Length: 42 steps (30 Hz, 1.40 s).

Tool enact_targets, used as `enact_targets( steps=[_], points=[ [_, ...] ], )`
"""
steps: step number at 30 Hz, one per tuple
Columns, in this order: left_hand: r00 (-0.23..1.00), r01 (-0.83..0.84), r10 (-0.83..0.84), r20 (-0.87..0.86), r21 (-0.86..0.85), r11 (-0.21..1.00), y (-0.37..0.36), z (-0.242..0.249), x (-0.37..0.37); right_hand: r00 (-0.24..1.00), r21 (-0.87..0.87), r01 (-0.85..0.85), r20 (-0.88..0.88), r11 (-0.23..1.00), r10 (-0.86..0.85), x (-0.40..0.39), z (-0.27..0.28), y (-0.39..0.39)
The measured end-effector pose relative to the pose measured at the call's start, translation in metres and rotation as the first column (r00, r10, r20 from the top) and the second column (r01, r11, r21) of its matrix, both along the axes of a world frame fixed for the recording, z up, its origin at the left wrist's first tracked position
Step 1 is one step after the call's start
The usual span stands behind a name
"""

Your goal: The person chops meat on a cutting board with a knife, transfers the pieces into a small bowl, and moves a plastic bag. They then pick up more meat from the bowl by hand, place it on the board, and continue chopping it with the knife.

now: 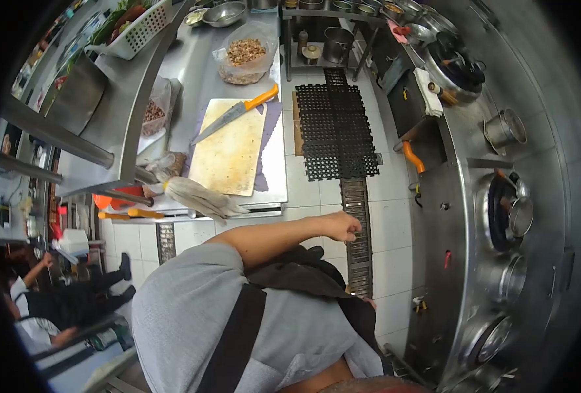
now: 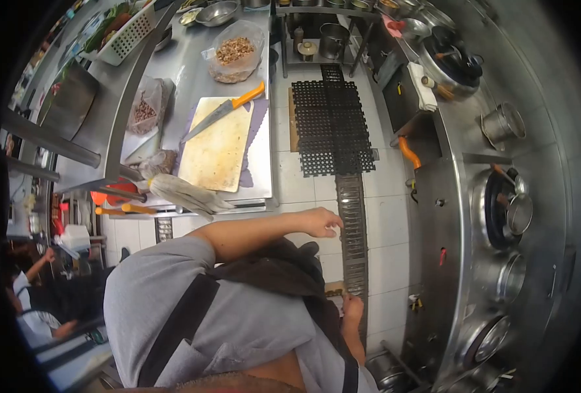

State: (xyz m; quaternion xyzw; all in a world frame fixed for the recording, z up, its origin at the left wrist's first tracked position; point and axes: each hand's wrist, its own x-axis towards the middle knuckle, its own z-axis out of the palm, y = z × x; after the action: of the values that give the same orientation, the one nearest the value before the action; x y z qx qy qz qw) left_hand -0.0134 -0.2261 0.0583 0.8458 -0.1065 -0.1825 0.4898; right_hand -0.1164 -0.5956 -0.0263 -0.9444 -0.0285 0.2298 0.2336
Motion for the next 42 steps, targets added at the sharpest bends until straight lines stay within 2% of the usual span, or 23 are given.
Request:
enact_targets(
  steps=[4,7,8,10,11,12,13,14,16,19,21,25,26,29,31,33,35,36,37,39,40,41,42],
  points=[
    [0.991,-0.132,0.132,-0.012,0.027,0.991,0.019,0.002,0.022,0.999,-0.302,0.012,0.048,0.953,0.002,0.113,-0.047,-0.070],
    [0.917,-0.384,0.372,0.145,0.063,0.921,0.074,-0.003,0.046,0.939,-0.128,0.317,-0.098,0.940,-0.330,0.179,-0.034,-0.049],
    [0.860,-0.499,0.484,0.160,0.065,0.864,0.102,0.007,0.053,0.942,-0.125,0.312,-0.091,0.942,-0.324,0.191,-0.034,-0.045],
    [0.596,-0.776,0.751,0.284,-0.039,0.630,0.166,0.014,0.066,0.991,0.038,0.117,-0.062,0.992,-0.115,0.214,-0.049,-0.022],
    [0.471,-0.852,0.787,0.399,-0.025,0.523,0.208,0.011,0.073,0.987,-0.001,0.092,-0.135,0.996,-0.091,0.224,-0.053,-0.004],
    [0.358,-0.896,0.848,0.391,-0.111,0.430,0.253,0.005,0.081,1.000,-0.034,-0.028,0.001,0.999,0.028,0.227,-0.089,-0.002],
    [0.237,-0.938,0.838,0.491,-0.108,0.328,0.284,0.025,0.084,0.987,-0.121,-0.154,0.017,0.981,0.157,0.228,-0.050,0.034],
    [0.121,-0.968,0.852,0.510,-0.128,0.214,0.320,0.031,0.092,0.989,-0.007,-0.137,-0.047,0.990,0.137,0.229,-0.024,0.059],
    [0.048,-0.989,0.819,0.571,-0.090,0.121,0.393,0.039,0.111,0.908,0.207,-0.413,0.169,0.887,0.384,0.247,-0.137,0.030],
    [-0.060,-0.998,0.734,0.676,-0.049,-0.036,0.469,0.055,0.142,0.916,0.006,-0.392,-0.091,0.920,0.391,0.294,-0.111,0.072],
    [-0.060,-0.978,0.650,0.757,0.086,-0.191,0.517,0.050,0.168,0.924,-0.122,-0.367,-0.161,0.922,0.346,0.344,-0.098,0.086],
    [0.039,-0.918,0.675,0.737,0.293,-0.266,0.573,0.045,0.195,0.960,-0.325,-0.280,-0.080,0.903,0.269,0.470,-0.107,0.101],
    [0.124,-0.871,0.766,0.631,0.439,-0.221,0.578,0.042,0.199,0.959,-0.364,-0.228,0.075,0.903,0.273,0.491,-0.033,0.142],
    [0.230,-0.774,0.856,0.462,0.621,-0.127,0.601,0.023,0.200,0.941,-0.197,-0.147,0.274,0.969,0.198,0.567,-0.052,0.183],
    [0.244,-0.748,0.882,0.403,0.657,-0.094,0.605,0.014,0.201,0.974,0.093,-0.052,0.226,0.994,0.030,0.591,-0.039,0.229],
    [0.199,-0.730,0.899,0.390,0.671,-0.130,0.594,0.023,0.200,0.997,0.197,0.041,-0.070,0.979,-0.028,0.595,-0.001,0.281],
    [0.172,-0.738,0.913,0.369,0.663,-0.129,0.588,0.037,0.200,0.991,0.215,-0.060,-0.105,0.975,0.084,0.603,-0.050,0.298],
    [0.156,-0.747,0.923,0.353,0.654,-0.124,0.585,0.044,0.199,0.963,0.145,-0.259,-0.030,0.955,0.266,0.606,-0.073,0.305],
    [0.100,-0.758,0.891,0.442,0.614,-0.220,0.580,0.054,0.199,0.880,0.100,-0.470,0.126,0.877,0.458,0.598,-0.047,0.317],
    [0.049,-0.769,0.766,0.641,0.514,-0.380,0.579,0.054,0.195,0.675,0.164,-0.738,0.148,0.655,0.723,0.613,-0.067,0.314],
    [0.019,-0.748,0.747,0.664,0.505,-0.430,0.577,0.063,0.196,0.702,0.157,-0.702,-0.008,0.695,0.712,0.617,-0.033,0.328],
    [-0.065,-0.734,0.738,0.671,0.469,-0.491,0.573,0.074,0.200,0.548,0.334,-0.806,0.108,0.489,0.829,0.646,-0.129,0.304],
    [-0.098,-0.713,0.751,0.653,0.480,-0.510,0.577,0.076,0.196,0.594,0.012,-0.802,0.125,0.598,0.795,0.645,-0.107,0.326]
  ],
)
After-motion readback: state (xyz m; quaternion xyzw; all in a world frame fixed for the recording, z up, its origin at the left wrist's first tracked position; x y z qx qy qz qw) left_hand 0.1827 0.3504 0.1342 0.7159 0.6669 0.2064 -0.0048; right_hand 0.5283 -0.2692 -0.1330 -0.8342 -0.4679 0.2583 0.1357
